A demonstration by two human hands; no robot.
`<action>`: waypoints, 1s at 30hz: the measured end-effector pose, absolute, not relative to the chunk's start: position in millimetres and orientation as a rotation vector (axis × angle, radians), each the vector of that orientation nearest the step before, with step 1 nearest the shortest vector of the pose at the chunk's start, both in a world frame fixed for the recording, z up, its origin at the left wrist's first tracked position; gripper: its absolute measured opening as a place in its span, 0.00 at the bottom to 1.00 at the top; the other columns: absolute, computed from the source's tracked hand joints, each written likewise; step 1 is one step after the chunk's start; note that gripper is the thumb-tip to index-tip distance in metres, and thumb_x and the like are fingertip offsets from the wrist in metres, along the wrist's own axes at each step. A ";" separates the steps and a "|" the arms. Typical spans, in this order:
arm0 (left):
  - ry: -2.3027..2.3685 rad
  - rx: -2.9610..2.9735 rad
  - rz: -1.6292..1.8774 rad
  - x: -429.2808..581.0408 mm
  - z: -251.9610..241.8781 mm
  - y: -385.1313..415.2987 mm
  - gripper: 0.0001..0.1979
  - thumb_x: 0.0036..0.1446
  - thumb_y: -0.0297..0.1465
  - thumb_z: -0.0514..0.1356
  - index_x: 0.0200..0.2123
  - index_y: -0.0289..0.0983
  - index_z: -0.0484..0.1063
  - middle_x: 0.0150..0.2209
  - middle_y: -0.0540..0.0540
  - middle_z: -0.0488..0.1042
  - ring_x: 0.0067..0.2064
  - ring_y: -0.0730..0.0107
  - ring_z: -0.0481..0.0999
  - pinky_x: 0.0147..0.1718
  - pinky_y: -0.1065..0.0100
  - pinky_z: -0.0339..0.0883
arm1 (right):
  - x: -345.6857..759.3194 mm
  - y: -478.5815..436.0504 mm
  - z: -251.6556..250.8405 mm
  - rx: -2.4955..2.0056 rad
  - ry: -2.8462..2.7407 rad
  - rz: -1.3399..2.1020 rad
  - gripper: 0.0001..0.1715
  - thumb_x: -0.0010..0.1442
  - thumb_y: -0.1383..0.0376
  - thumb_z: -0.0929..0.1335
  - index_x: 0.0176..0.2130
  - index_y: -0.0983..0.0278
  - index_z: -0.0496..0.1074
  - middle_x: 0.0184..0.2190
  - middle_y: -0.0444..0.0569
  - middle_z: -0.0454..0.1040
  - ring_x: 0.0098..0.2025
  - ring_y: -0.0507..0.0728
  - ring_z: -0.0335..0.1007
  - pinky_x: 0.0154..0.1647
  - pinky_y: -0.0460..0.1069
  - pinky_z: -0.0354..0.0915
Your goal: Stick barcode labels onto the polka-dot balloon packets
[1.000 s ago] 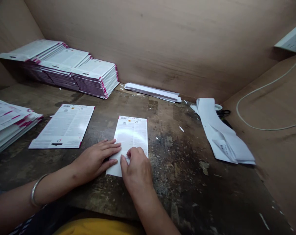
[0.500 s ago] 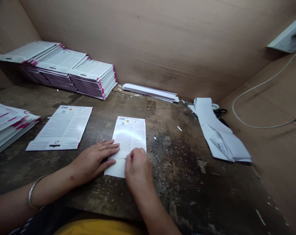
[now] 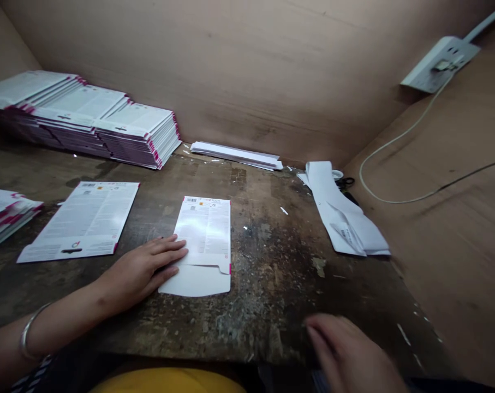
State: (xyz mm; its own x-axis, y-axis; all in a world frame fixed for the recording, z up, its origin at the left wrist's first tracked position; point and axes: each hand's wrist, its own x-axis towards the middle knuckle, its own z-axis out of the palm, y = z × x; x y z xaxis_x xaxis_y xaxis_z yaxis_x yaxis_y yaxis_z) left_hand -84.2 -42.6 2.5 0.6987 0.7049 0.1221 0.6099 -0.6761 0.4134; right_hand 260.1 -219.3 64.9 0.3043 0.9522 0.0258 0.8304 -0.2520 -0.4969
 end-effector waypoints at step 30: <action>0.802 2.832 0.370 -56.7 18.2 -78.2 0.11 0.61 0.23 0.51 0.44 0.35 0.69 0.42 0.41 0.73 0.43 0.62 0.73 0.43 0.61 0.71 | 147.4 -117.5 38.1 -1.839 -1.470 0.771 0.27 0.52 0.63 0.69 0.51 0.62 0.61 0.41 0.51 0.69 0.41 0.61 0.69 0.42 0.59 0.69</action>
